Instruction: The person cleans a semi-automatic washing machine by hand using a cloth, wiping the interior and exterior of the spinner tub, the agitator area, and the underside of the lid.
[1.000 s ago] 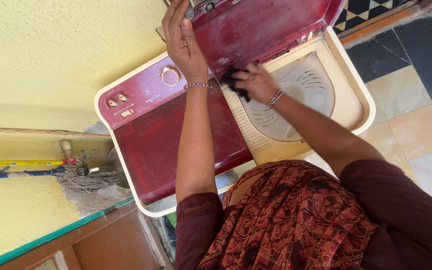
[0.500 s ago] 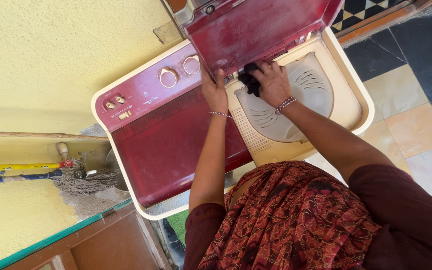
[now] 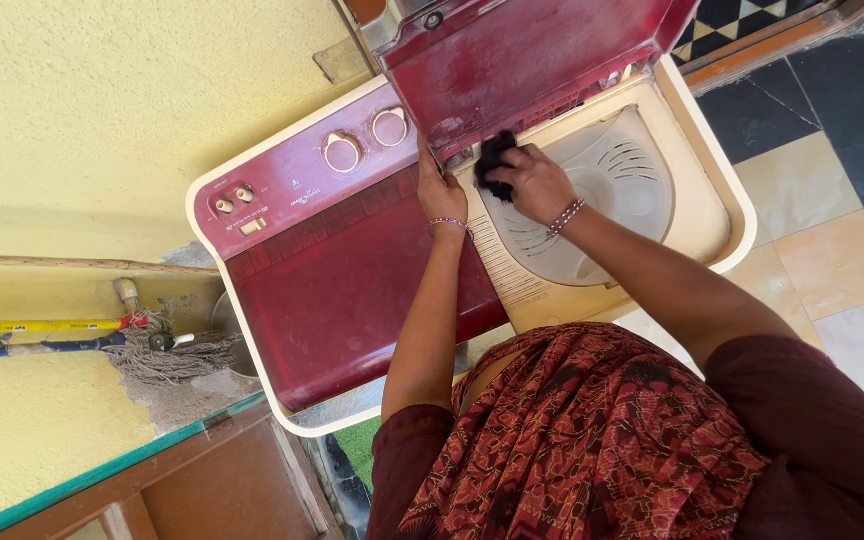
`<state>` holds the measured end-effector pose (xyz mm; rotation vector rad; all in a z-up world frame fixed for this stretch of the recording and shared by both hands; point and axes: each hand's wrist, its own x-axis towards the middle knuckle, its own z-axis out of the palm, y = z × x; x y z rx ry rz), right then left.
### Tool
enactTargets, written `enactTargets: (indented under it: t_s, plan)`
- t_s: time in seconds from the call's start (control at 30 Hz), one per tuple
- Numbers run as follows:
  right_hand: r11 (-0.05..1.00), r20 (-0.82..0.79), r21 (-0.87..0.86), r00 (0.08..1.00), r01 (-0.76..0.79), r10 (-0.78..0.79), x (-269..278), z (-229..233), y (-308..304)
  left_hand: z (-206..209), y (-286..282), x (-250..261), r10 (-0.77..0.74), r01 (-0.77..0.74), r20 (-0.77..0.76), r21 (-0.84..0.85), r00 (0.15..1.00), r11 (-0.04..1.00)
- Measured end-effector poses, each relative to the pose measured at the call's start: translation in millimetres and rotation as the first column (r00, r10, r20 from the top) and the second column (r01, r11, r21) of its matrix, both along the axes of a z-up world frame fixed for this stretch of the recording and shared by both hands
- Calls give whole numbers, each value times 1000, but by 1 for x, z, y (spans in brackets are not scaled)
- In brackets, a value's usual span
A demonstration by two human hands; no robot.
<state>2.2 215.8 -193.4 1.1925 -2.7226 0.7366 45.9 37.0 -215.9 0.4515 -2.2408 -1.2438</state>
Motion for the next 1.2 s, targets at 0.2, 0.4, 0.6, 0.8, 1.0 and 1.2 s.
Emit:
enactTargets:
  t_s: [0.2, 0.4, 0.6, 0.8, 1.0, 1.2]
  plan:
    - [972, -11, -235, 1000, 9, -12, -1, 41, -24, 5, 1, 2, -6, 14, -42, 186, 999, 982]
    - [985, -196, -162, 980, -56, 24, 4, 32, -60, 2, -3, 3, -34, 50, -88, 191, 996, 980]
    - [969, -156, -246, 988, -33, -6, -7, 46, -59, -4, -6, 5, -33, 40, -93, 71, 995, 997]
    - [994, -314, -93, 949, -59, 27, -6, 54, -59, 6, -3, 3, -61, 61, 31, 4, 998, 998]
    - [999, -209, -19, 977, -36, 32, -12, 46, -57, 35, -6, 21, -139, 192, 325, -135, 935, 972]
    - [996, -166, -50, 984, -79, 70, 9, 19, -40, 30, 2, 41, -87, 303, 557, -309, 826, 902]
